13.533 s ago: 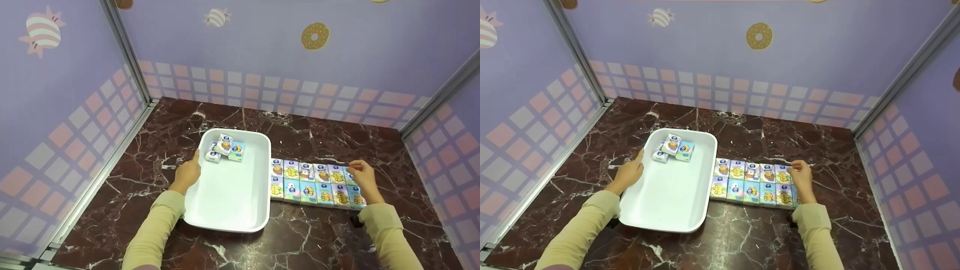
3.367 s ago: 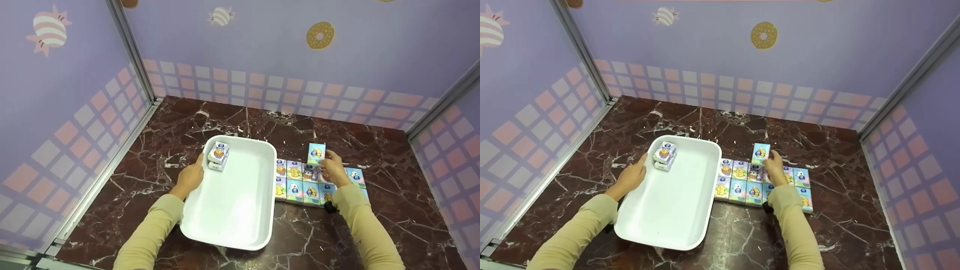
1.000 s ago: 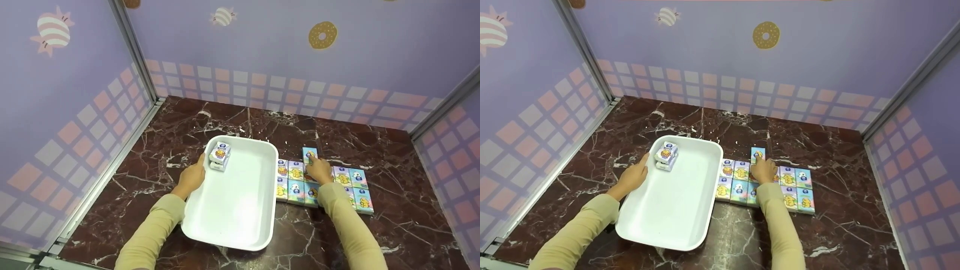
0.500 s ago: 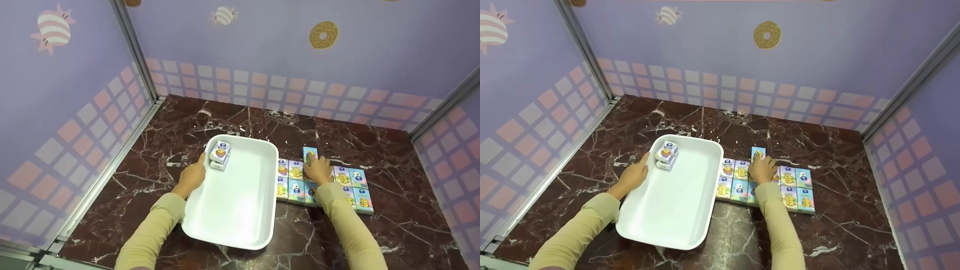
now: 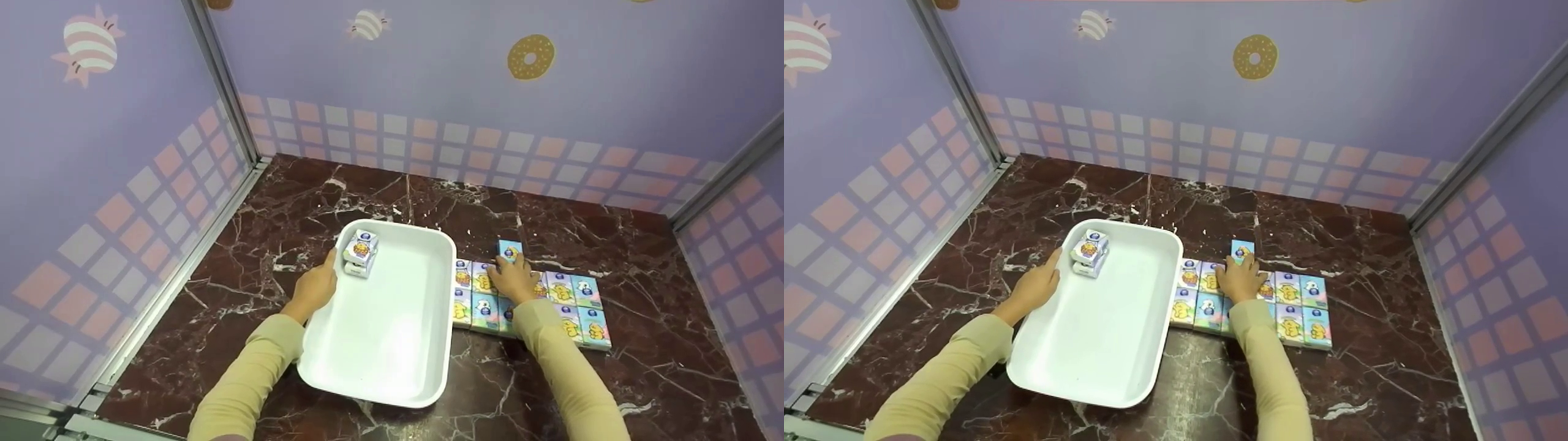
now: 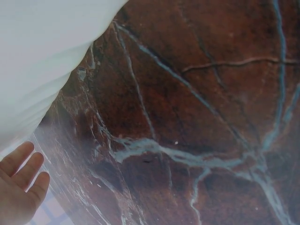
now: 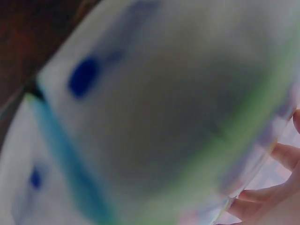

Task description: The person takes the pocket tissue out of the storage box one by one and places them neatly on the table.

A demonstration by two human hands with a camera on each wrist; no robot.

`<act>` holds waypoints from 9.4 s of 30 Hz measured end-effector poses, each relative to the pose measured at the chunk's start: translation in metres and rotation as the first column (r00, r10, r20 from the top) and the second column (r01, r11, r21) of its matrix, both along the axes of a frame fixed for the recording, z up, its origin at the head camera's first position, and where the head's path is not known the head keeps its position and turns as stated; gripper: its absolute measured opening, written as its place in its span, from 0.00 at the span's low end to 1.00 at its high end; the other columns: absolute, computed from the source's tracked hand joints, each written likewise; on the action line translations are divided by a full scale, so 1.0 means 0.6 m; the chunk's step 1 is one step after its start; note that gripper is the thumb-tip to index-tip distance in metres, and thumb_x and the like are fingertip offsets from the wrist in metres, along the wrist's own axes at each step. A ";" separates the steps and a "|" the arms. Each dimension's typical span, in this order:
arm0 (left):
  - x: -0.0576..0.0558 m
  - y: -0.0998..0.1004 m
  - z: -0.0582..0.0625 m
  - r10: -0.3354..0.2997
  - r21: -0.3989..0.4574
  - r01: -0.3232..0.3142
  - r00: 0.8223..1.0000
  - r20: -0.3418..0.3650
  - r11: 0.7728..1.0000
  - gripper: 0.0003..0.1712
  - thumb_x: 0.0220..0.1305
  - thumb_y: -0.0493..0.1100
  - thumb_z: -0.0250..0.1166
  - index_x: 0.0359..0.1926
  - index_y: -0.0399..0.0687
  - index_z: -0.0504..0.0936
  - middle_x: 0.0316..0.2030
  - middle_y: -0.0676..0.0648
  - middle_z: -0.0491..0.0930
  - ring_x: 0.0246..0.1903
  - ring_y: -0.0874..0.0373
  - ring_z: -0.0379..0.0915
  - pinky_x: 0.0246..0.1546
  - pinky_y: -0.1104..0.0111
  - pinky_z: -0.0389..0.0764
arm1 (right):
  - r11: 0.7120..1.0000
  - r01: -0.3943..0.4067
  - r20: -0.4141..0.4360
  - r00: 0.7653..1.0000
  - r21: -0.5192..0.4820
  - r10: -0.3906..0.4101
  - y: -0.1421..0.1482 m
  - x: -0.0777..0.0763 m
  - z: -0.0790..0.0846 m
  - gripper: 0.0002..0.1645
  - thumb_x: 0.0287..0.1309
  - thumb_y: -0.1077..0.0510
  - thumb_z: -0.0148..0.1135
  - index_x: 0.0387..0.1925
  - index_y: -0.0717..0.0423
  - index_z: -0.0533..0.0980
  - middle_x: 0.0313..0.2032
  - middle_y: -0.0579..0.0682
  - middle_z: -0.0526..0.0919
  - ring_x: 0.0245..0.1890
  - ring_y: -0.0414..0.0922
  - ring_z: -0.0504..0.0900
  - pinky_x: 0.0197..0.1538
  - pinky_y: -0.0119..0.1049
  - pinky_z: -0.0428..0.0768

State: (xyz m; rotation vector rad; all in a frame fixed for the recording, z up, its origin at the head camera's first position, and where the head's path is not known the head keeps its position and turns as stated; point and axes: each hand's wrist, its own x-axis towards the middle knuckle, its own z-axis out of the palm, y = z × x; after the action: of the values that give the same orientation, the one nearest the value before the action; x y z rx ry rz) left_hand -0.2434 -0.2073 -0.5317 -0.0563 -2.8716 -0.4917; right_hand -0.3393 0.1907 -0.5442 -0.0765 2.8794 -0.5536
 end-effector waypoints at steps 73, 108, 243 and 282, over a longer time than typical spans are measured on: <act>-0.003 -0.003 -0.002 0.021 -0.012 -0.021 1.000 0.021 1.000 0.27 0.60 0.38 0.48 0.62 0.42 0.60 0.16 0.41 0.73 0.14 0.48 0.69 0.17 0.56 0.69 | 0.080 0.427 0.420 0.808 -0.901 0.413 -0.367 0.075 0.024 0.35 0.57 0.57 0.39 0.67 0.48 0.46 0.65 0.57 0.48 0.65 0.54 0.49 0.62 0.54 0.51; -0.002 0.003 0.000 0.032 -0.016 -0.031 0.998 0.047 0.999 0.28 0.61 0.40 0.47 0.63 0.44 0.59 0.20 0.39 0.77 0.18 0.45 0.73 0.19 0.55 0.71 | -0.202 0.516 0.406 0.816 -0.832 0.412 -0.372 0.064 0.033 0.34 0.57 0.58 0.38 0.66 0.48 0.47 0.63 0.64 0.46 0.63 0.61 0.53 0.57 0.44 0.63; -0.003 0.002 -0.001 0.036 0.001 -0.037 0.997 0.074 0.999 0.28 0.62 0.40 0.46 0.64 0.44 0.58 0.17 0.40 0.74 0.16 0.46 0.71 0.18 0.56 0.70 | 0.108 0.511 0.324 0.679 -0.853 -0.659 0.047 -0.051 0.059 0.09 0.49 0.70 0.42 0.33 0.56 0.61 0.34 0.47 0.65 0.28 0.37 0.70 0.40 0.38 0.78; -0.002 0.003 0.002 0.029 -0.009 -0.028 0.998 0.058 1.000 0.29 0.60 0.39 0.47 0.63 0.43 0.58 0.16 0.41 0.73 0.15 0.47 0.70 0.17 0.56 0.70 | 0.834 0.480 -0.116 0.844 -0.273 -0.523 0.090 -0.026 0.022 0.25 0.56 0.56 0.48 0.55 0.62 0.66 0.52 0.64 0.72 0.52 0.63 0.67 0.53 0.55 0.61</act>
State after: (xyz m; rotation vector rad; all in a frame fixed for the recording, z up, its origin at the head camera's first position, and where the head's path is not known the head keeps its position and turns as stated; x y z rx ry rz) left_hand -0.2443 -0.2054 -0.5302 -0.0026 -2.9273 -0.4836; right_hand -0.3551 0.2446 -0.5313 0.6546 2.9909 -1.0295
